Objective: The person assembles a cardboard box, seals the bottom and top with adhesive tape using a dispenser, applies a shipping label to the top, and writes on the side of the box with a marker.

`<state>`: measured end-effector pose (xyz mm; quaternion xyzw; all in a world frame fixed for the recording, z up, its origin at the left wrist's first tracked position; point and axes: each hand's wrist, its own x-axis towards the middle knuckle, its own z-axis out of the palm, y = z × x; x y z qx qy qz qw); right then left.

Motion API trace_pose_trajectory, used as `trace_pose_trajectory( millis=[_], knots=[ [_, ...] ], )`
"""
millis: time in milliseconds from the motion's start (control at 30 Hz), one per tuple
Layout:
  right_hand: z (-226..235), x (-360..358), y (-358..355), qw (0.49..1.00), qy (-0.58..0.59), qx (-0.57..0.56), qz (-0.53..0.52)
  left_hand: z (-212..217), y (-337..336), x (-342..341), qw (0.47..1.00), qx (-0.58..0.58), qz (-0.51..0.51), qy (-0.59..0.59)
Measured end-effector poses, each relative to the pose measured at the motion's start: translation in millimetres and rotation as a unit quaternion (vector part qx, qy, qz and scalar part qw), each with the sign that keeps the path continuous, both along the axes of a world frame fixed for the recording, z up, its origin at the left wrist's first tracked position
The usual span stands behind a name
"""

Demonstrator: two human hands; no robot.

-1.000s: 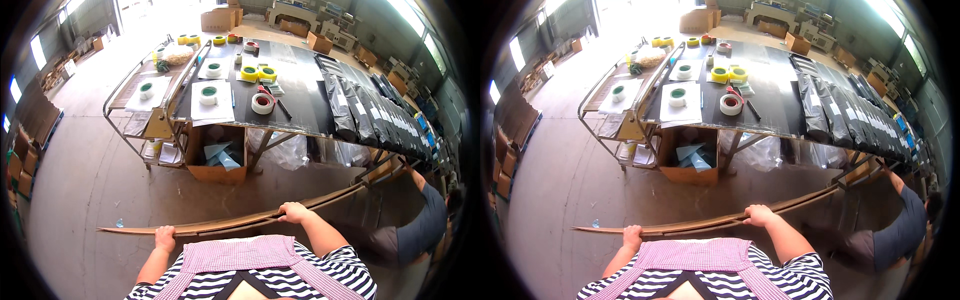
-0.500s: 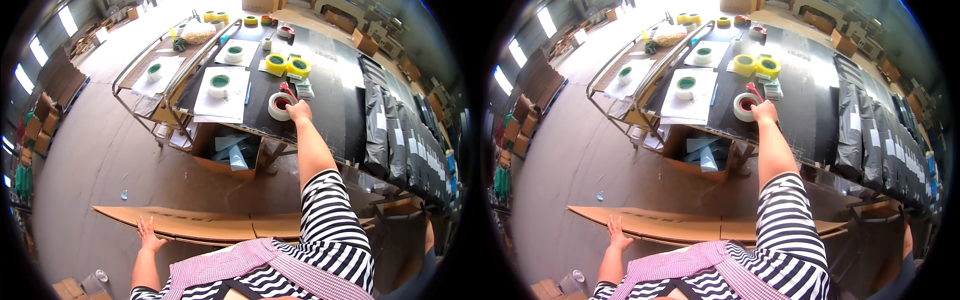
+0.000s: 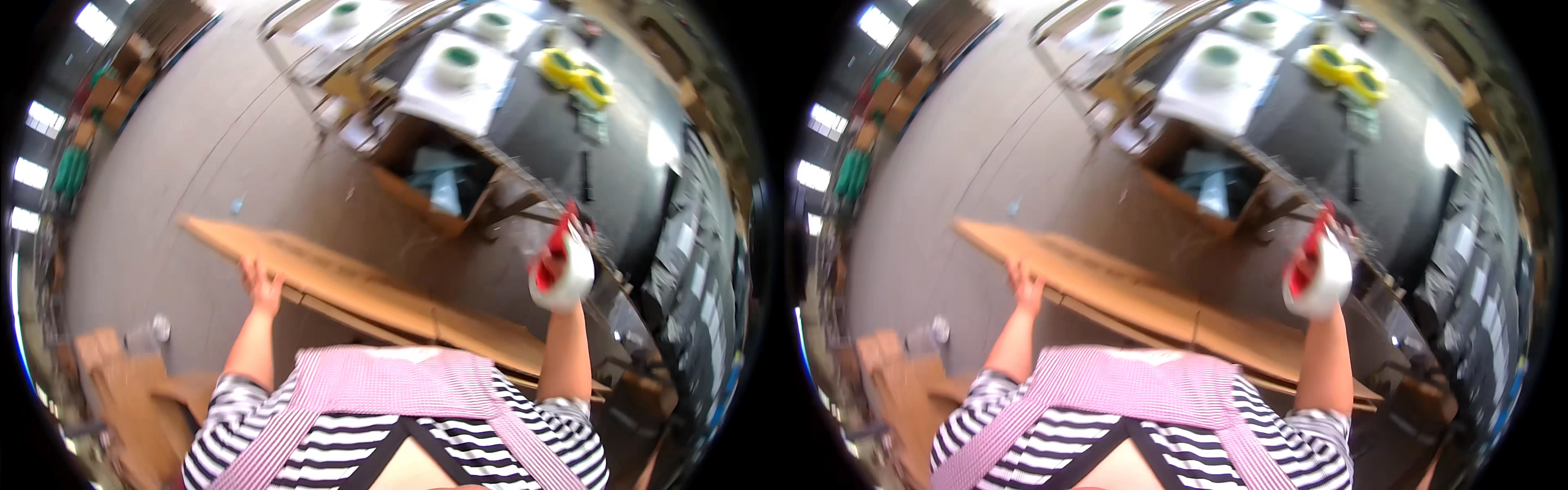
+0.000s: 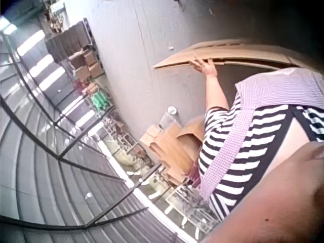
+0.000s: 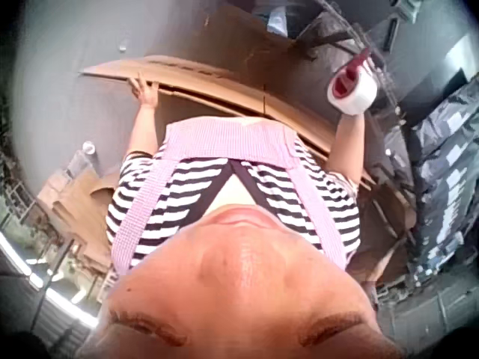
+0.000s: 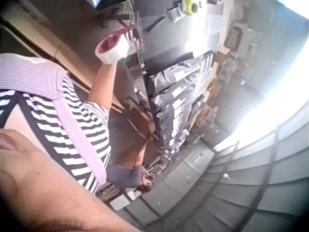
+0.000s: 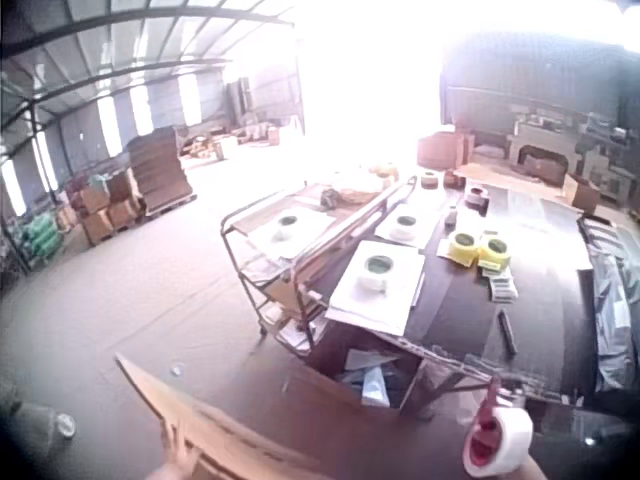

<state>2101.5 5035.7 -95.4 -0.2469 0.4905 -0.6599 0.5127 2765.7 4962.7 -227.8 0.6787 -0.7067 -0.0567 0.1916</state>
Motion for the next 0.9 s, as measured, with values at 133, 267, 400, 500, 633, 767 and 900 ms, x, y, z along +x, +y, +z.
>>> trace_pose_trajectory(
  millis=[133, 267, 400, 500, 633, 767, 900],
  knots=[
    [35.2, 90.6, 146.8, 0.984, 0.054, 0.107, 0.131, 16.0, 3.4, -24.5, 0.996, -0.014, 0.073, 0.04],
    [6.0, 110.3, 223.9, 0.973, 0.045, 0.216, 0.068, 21.7, 31.4, -11.9, 0.993, 0.003, 0.121, 0.004],
    [-27.5, 126.0, 272.1, 0.958, -0.139, 0.237, -0.087, 25.5, 52.4, 14.5, 0.989, 0.042, 0.095, -0.105],
    [-24.7, 155.1, 288.0, 0.971, 0.013, 0.228, -0.077, 24.8, 52.8, 45.1, 0.99, 0.105, 0.037, -0.088],
    [-29.4, 204.9, 299.7, 0.953, 0.104, 0.208, -0.193, 19.6, 42.5, 64.4, 0.992, 0.09, -0.032, -0.088],
    [-53.6, 198.2, 288.3, 0.946, -0.1, 0.226, -0.209, 22.3, 41.8, 68.2, 0.997, 0.056, -0.044, 0.035],
    [-69.5, 168.4, 283.2, 0.933, 0.066, 0.332, -0.12, -13.4, 13.3, 103.9, 0.962, -0.059, 0.209, 0.168]
  ],
)
